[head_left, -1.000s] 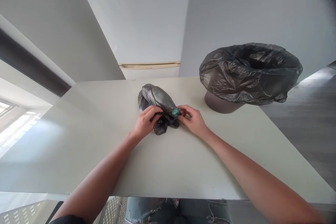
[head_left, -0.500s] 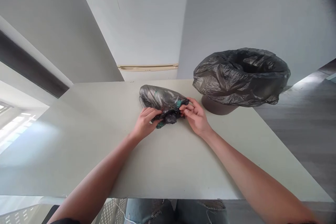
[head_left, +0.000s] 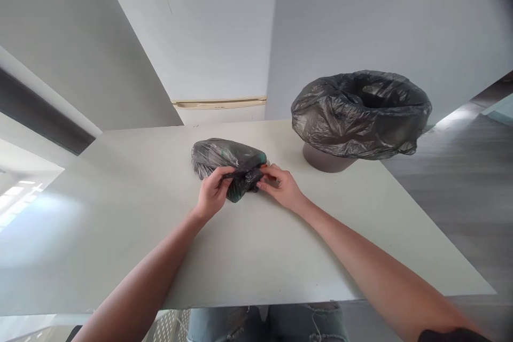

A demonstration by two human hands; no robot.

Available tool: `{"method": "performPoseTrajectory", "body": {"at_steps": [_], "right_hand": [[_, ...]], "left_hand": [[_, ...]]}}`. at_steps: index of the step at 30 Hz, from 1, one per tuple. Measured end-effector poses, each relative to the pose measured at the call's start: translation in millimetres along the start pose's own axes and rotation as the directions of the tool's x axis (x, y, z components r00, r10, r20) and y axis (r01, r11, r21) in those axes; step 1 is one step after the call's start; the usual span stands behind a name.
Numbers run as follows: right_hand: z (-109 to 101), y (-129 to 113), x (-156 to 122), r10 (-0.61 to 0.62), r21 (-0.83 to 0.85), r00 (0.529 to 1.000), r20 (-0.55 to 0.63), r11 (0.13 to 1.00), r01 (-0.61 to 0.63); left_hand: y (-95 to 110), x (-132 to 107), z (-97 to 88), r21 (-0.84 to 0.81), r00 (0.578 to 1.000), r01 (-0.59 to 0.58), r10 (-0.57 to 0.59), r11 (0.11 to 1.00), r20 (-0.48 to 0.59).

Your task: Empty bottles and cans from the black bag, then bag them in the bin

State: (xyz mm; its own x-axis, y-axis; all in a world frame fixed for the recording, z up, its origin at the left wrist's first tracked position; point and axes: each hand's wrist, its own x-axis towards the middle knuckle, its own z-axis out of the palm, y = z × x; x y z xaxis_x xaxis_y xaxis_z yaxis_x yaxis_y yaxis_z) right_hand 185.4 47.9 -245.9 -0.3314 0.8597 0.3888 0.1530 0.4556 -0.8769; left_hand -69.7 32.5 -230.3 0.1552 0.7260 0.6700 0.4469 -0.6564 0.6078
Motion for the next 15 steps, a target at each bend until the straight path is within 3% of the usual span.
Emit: {"method": "performPoseTrajectory", "body": {"at_steps": [3,7,10,15], "right_hand": [[-5,-4,0,-0.014,-0.015,0.999,-0.052,1.000,0.014],[-11,-10,-1,0.042,0.154,0.959,-0.279,0.988,0.001],[-12,-11,1,0.106,0.304,0.917,-0.384,0.953,0.017],[-22,-7,5,0.212,0.467,0.886,-0.413,0.884,0.006]], "left_hand": [[-1,-1,-1.1,0.066,0.998,-0.012,0.016,0.998,-0.061],[-5,-1,-5.6,0.130,0.974,0.041,-0.010,0.991,-0.226],[-6,4,-11.8,0.120,0.936,0.105,-0.058,0.987,-0.346],[-10,18,-27.5,0.035,0.848,0.134,-0.096,0.990,-0.521]]}}
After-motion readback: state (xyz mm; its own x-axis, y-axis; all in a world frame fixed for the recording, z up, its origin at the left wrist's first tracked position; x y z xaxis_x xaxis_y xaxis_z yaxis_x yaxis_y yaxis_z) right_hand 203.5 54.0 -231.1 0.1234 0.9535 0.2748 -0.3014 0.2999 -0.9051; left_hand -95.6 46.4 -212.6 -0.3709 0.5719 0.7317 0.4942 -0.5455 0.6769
